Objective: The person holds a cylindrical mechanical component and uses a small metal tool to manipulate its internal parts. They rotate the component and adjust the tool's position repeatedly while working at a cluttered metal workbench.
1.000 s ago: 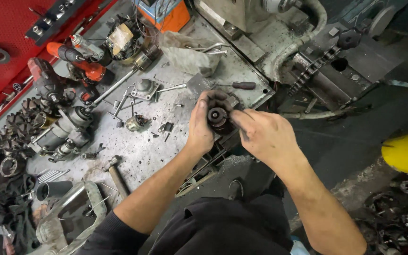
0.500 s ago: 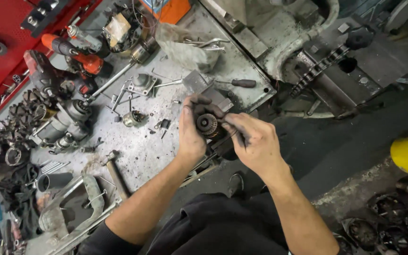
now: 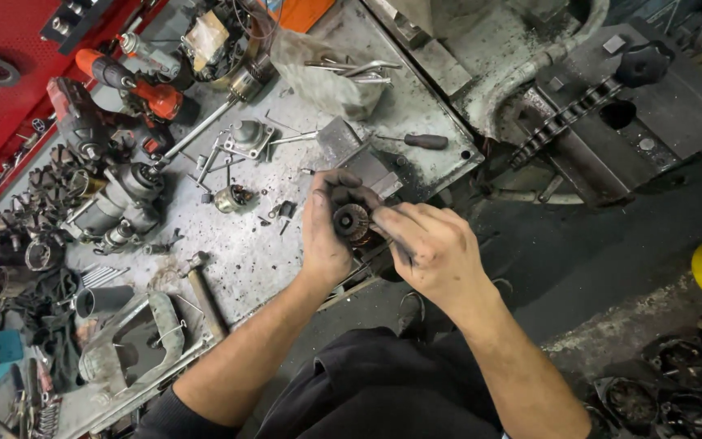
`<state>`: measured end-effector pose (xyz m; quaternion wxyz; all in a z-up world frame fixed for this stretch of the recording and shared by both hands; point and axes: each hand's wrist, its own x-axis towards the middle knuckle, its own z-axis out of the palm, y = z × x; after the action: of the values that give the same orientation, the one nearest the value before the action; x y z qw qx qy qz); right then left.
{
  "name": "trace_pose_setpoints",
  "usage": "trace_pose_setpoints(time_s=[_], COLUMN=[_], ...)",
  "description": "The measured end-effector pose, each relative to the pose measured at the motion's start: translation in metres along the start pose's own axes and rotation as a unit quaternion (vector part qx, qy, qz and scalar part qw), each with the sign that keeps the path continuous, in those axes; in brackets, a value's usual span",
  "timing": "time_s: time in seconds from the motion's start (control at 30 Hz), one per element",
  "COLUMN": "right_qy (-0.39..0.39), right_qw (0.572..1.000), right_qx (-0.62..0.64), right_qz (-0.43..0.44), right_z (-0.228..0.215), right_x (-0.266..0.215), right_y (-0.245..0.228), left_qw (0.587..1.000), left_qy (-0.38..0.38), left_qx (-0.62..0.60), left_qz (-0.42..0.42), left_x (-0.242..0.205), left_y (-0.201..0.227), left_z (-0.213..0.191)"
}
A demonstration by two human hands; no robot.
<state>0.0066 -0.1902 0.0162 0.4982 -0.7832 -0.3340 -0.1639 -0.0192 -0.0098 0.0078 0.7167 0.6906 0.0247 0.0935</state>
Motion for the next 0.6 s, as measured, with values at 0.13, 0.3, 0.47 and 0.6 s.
trace_pose_setpoints(time_s=[0.13,0.3,0.47,0.6], right_qy=[-0.034,-0.079,-0.032,-0.034], right_qw=[0.997,0.99,0.998,0.998], right_qx=[-0.061,-0.107,-0.028,0.05], right_qz=[-0.016,-0.043,-0.035,0.011], right_z=[-0.009,-0.018,-0.007,-0.004], right_x=[0.004,0.008,0.004,0.004], right_y=[-0.004,-0.004,0.009,0.01], left_qw=[0.999,1.0,1.0,0.999], left_qy=[-0.001,-0.004,0.012,0.026], left_qx=[0.033,-0.006,-0.016,-0.01], left_qz=[-0.002,-0.019,-0.023,-0.029], left_x=[-0.002,0.001,0.001,-0.003], left_y=[0.008,0.0,0.004,0.009], left_z=[0.002,0.001,0.001,0.003])
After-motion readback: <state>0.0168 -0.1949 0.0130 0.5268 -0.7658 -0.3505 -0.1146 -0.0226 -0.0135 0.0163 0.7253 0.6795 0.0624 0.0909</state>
